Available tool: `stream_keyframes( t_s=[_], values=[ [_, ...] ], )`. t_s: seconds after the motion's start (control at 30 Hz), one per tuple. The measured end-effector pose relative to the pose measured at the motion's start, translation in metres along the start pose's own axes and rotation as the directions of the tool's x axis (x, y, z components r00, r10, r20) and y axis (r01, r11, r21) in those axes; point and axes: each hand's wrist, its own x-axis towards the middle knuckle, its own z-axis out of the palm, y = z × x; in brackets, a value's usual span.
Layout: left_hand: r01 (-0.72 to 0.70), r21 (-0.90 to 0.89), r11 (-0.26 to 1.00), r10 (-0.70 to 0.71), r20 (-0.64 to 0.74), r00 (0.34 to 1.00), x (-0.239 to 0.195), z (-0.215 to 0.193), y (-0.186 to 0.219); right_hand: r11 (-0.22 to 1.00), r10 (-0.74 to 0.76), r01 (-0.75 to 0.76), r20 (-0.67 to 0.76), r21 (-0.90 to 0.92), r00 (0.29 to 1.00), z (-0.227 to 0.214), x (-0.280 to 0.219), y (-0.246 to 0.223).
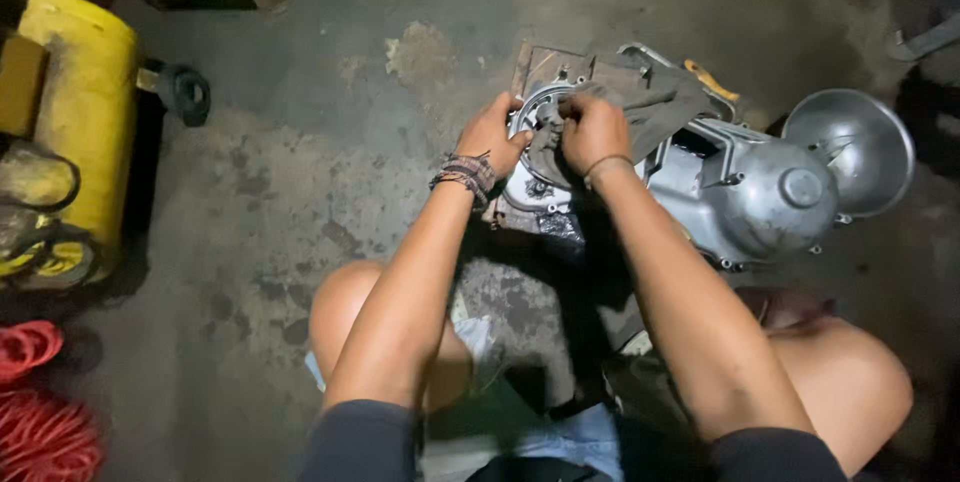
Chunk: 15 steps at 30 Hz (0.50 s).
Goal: The person sits on the floor and wipes the interior of a disassembled engine casing with a cloth. They repeatedly rub the inner surfaces and edges, occasionally adjusting the cloth and repositioning their hands to reach different areas.
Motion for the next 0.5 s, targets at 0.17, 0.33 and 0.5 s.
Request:
stream_keyframes(
  t_s=[0.17, 0.33, 0.5],
  values=[
    [0.050, -0.007, 0.999, -0.050, 0.020, 0.999, -0.003, -0.002, 0.002, 0.942, -0.048, 0.067, 0.065, -0.329, 0.997, -0.007, -0.008, -0.012],
    [0.097, 0.001, 0.995, -0.097, 0.018, 0.995, -0.007, -0.003, 0.010, 0.803, -0.161, 0.160, 0.048, -0.574, 0.986, 0.004, 0.028, 0.004],
    [0.044, 0.004, 0.999, -0.043, -0.024, 0.999, -0.002, 0.002, -0.002, 0.762, -0.244, 0.176, -0.024, -0.623, 0.969, 0.026, 0.021, -0.001]
  ],
)
